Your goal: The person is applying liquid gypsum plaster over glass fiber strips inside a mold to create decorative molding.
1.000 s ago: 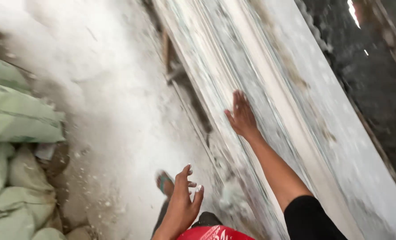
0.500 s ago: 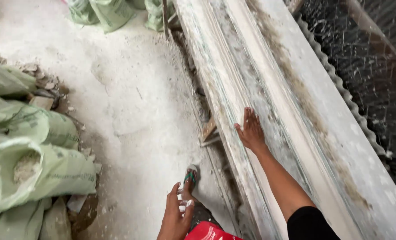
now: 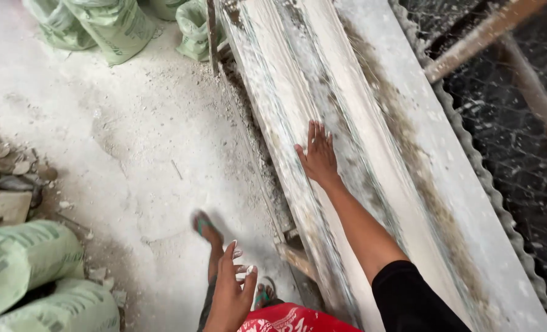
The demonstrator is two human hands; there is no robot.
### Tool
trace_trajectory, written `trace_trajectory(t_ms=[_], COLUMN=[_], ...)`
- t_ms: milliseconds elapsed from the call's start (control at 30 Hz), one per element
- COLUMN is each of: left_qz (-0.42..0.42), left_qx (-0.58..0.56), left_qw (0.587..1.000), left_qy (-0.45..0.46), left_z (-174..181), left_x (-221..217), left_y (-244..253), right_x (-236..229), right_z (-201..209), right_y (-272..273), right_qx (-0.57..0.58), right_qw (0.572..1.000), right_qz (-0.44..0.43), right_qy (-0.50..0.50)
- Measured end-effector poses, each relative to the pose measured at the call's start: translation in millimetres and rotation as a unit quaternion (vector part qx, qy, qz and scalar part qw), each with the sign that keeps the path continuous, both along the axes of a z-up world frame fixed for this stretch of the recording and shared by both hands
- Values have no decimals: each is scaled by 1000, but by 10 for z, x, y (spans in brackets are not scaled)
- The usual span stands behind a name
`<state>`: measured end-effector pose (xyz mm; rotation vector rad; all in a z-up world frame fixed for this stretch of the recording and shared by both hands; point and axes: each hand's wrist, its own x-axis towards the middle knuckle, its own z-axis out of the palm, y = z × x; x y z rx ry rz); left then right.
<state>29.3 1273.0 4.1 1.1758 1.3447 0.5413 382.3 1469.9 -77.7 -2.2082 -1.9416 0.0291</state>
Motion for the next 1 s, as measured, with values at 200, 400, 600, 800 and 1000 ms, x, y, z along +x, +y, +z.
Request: trace_trajectory(t_ms=[200, 400, 600, 800, 1000], left_qz=[-69, -129, -121, -125, -176], left_qx=[37, 117, 101, 61, 88], left_qw=[997, 984, 987, 989, 980], left_qy=[-11, 45, 39, 41, -18], left_z=[-253, 536, 879, 676, 794], left_x=[-87, -192, -111, 272, 588], left_y=[2071, 3975, 5175, 5746, 6319], right_x=[-43, -63, -110, -132, -93], right_z=[72, 289, 417, 483, 582], right_y=[1922, 3294, 4258, 4842, 4833], right_qx=[-43, -24, -23, -43, -39], right_qw=[999, 999, 998, 997, 985], right_qz=[-13, -30, -55, -66, -159], right_qy=[-12, 8, 24, 21, 55])
